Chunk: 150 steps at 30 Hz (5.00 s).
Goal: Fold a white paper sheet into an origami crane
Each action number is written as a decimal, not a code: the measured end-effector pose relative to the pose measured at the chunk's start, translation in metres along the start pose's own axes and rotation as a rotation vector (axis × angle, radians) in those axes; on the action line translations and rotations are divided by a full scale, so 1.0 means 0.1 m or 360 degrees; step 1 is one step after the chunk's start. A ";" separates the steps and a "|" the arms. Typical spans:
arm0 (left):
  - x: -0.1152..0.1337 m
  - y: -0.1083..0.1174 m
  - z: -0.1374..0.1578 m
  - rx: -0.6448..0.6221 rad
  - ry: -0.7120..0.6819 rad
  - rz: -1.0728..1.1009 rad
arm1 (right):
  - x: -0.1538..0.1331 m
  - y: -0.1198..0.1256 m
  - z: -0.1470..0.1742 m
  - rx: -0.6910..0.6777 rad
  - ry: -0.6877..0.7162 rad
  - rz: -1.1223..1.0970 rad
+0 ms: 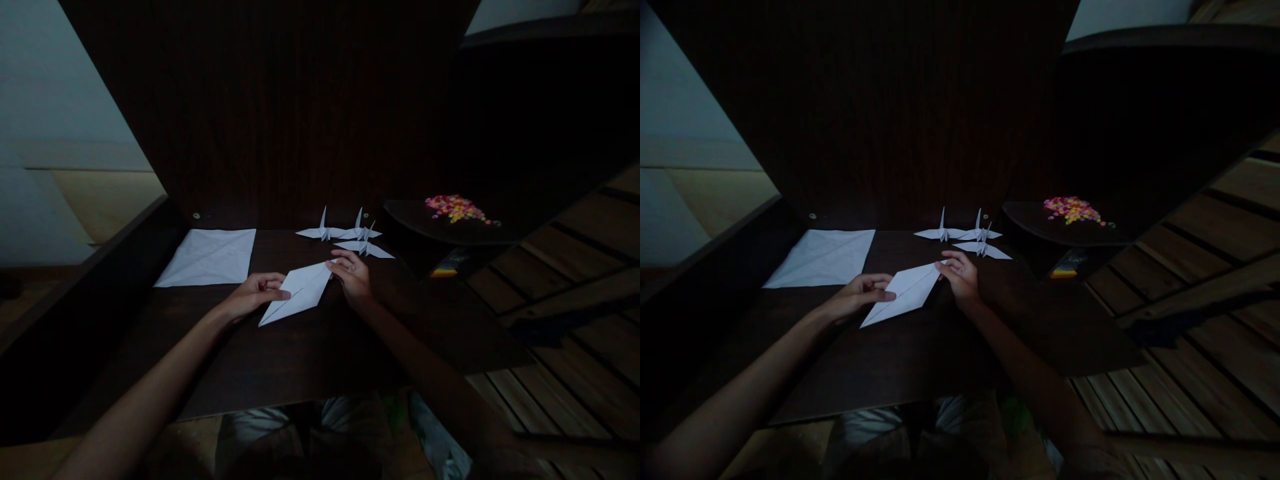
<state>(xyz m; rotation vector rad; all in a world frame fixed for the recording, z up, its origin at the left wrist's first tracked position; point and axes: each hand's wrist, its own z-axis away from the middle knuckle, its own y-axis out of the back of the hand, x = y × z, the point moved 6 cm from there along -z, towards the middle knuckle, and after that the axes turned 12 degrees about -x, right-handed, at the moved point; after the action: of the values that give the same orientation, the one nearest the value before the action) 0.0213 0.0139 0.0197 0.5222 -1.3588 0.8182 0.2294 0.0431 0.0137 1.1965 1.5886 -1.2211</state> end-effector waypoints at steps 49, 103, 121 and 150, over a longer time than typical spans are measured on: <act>-0.24 -0.22 -0.11 -0.0098 0.0097 -0.0266 | -0.04 -0.23 0.15 -0.0142 -0.0087 0.0367; -0.10 0.17 -0.07 0.0801 -0.0282 -0.0953 | 0.14 -0.28 0.14 -0.0472 -0.0016 0.1198; 0.00 -0.01 -0.08 0.0468 -0.0320 -0.1304 | 0.11 -0.54 0.29 -0.0898 0.0548 0.1748; -0.02 -0.13 -0.09 0.0197 -0.0640 -0.1759 | 0.14 -0.51 0.25 -0.1034 0.0472 0.1742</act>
<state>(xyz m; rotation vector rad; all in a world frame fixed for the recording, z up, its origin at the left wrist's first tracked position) 0.0372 0.0122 0.0184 1.4144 -1.1179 -0.1308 0.1772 0.0175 0.0065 1.4772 1.0527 0.1670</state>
